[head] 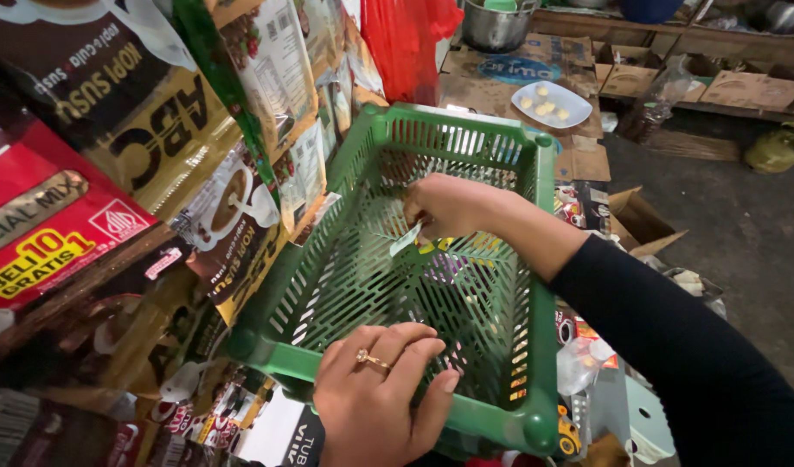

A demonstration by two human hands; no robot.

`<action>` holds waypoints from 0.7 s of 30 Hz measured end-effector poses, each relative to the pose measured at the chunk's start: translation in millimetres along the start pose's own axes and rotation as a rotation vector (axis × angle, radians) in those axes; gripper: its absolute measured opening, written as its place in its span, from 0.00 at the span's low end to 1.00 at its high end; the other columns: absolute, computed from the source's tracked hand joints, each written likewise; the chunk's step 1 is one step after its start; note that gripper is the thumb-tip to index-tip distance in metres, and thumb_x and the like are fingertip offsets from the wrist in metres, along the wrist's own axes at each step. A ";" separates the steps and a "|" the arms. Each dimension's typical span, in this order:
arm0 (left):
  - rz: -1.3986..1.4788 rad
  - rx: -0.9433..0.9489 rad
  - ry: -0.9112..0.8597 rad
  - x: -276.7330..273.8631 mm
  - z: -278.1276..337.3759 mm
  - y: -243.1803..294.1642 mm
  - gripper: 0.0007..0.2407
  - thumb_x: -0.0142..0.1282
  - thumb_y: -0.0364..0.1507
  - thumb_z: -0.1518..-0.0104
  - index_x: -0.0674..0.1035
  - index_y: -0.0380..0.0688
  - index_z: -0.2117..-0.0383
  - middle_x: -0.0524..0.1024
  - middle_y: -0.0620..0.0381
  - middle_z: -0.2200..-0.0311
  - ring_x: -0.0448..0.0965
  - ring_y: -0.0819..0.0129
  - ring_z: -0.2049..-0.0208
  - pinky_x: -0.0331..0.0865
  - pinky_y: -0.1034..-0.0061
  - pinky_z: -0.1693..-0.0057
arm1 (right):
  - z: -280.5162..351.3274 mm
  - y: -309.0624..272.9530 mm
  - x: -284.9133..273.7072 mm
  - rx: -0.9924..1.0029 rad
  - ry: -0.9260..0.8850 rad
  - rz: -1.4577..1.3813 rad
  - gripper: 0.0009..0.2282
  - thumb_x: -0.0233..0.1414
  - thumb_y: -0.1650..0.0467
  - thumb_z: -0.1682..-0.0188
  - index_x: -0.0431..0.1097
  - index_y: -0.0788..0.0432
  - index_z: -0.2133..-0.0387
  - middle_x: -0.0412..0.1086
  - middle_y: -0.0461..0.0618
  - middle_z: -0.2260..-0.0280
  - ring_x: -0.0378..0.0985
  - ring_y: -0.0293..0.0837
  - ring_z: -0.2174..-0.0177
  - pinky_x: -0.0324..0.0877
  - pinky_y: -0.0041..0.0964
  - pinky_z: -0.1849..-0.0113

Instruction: The person cleans a green plastic basket by first removing small debris and wrappers from inside. They then spray the basket with a cleaning solution and wipe it thoroughly with a brown cloth, focusing on the interior and edges.

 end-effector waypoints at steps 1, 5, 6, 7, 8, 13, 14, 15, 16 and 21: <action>0.000 -0.002 0.004 -0.3 -0.8 0.7 0.10 0.63 0.35 0.47 0.82 0.47 0.63 0.80 0.61 0.59 0.80 0.62 0.60 0.72 0.65 0.52 | 2.5 -3.1 -2.7 -0.126 0.061 0.025 0.10 0.65 0.73 0.70 0.74 0.64 0.75 0.72 0.57 0.75 0.76 0.58 0.69 0.70 0.48 0.65; -0.014 -0.004 -0.006 -1.3 -2.8 2.9 0.09 0.64 0.34 0.48 0.82 0.48 0.64 0.81 0.61 0.59 0.80 0.62 0.60 0.71 0.65 0.53 | 9.6 -10.5 -2.6 -0.109 0.028 0.016 0.10 0.62 0.76 0.67 0.74 0.65 0.72 0.72 0.60 0.71 0.75 0.61 0.66 0.69 0.51 0.64; -0.013 -0.003 -0.001 -1.3 -3.3 3.4 0.09 0.64 0.34 0.48 0.82 0.48 0.64 0.81 0.61 0.59 0.80 0.62 0.60 0.71 0.65 0.54 | 10.8 -11.8 -2.2 -0.101 0.037 -0.018 0.10 0.61 0.76 0.67 0.73 0.65 0.70 0.72 0.60 0.70 0.76 0.61 0.66 0.69 0.51 0.63; -0.013 -0.003 0.004 -1.3 -3.7 3.8 0.09 0.64 0.34 0.48 0.82 0.47 0.64 0.81 0.61 0.60 0.80 0.62 0.60 0.71 0.66 0.54 | 11.4 -12.5 -1.7 -0.094 0.046 -0.051 0.11 0.60 0.76 0.66 0.73 0.64 0.68 0.73 0.59 0.70 0.76 0.61 0.66 0.70 0.51 0.63; -0.012 -0.002 0.009 -1.3 -4.1 4.4 0.09 0.63 0.33 0.48 0.82 0.47 0.64 0.81 0.62 0.60 0.80 0.62 0.60 0.71 0.66 0.54 | 12.2 -12.3 -1.2 -0.086 0.055 -0.085 0.12 0.59 0.76 0.65 0.73 0.64 0.66 0.74 0.59 0.69 0.77 0.61 0.65 0.70 0.50 0.63; -0.027 -0.039 0.056 -0.9 -3.9 9.7 0.08 0.64 0.33 0.50 0.82 0.48 0.66 0.81 0.63 0.62 0.80 0.63 0.61 0.70 0.66 0.55 | 16.0 2.5 -6.1 0.018 0.058 0.030 0.08 0.61 0.74 0.64 0.73 0.64 0.71 0.72 0.60 0.72 0.75 0.62 0.67 0.69 0.53 0.64; -0.028 -0.036 0.062 -0.9 -4.4 10.5 0.08 0.64 0.33 0.50 0.82 0.48 0.66 0.81 0.63 0.62 0.80 0.63 0.61 0.70 0.66 0.55 | 17.9 6.5 -10.1 0.014 0.080 0.069 0.08 0.61 0.74 0.65 0.73 0.64 0.72 0.72 0.60 0.72 0.75 0.63 0.66 0.69 0.53 0.64; -0.028 -0.044 0.070 -0.4 -4.5 11.3 0.08 0.64 0.33 0.50 0.81 0.48 0.67 0.81 0.64 0.62 0.80 0.63 0.62 0.70 0.67 0.55 | 20.4 10.0 -13.7 -0.010 0.110 0.075 0.08 0.61 0.74 0.64 0.72 0.65 0.73 0.71 0.61 0.72 0.75 0.63 0.66 0.69 0.53 0.63; -0.029 -0.052 0.078 -0.6 -4.6 11.4 0.08 0.64 0.33 0.50 0.81 0.49 0.67 0.81 0.64 0.62 0.80 0.63 0.62 0.70 0.67 0.55 | 22.7 13.2 -17.9 -0.033 0.140 0.081 0.08 0.61 0.73 0.63 0.71 0.66 0.74 0.70 0.62 0.71 0.74 0.64 0.65 0.68 0.54 0.62; -0.029 -0.050 0.079 1.1 -5.2 12.3 0.08 0.64 0.33 0.50 0.81 0.48 0.67 0.81 0.64 0.62 0.80 0.63 0.62 0.70 0.67 0.56 | 36.0 23.2 -34.2 0.123 0.066 0.103 0.07 0.60 0.73 0.62 0.72 0.65 0.74 0.71 0.62 0.70 0.75 0.62 0.65 0.69 0.53 0.61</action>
Point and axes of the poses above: each hand's wrist, its own z-axis away from the middle knuckle, its own x-axis out of the palm, y = z × x, the point moved 2 cm from there along -z, towards the middle knuckle
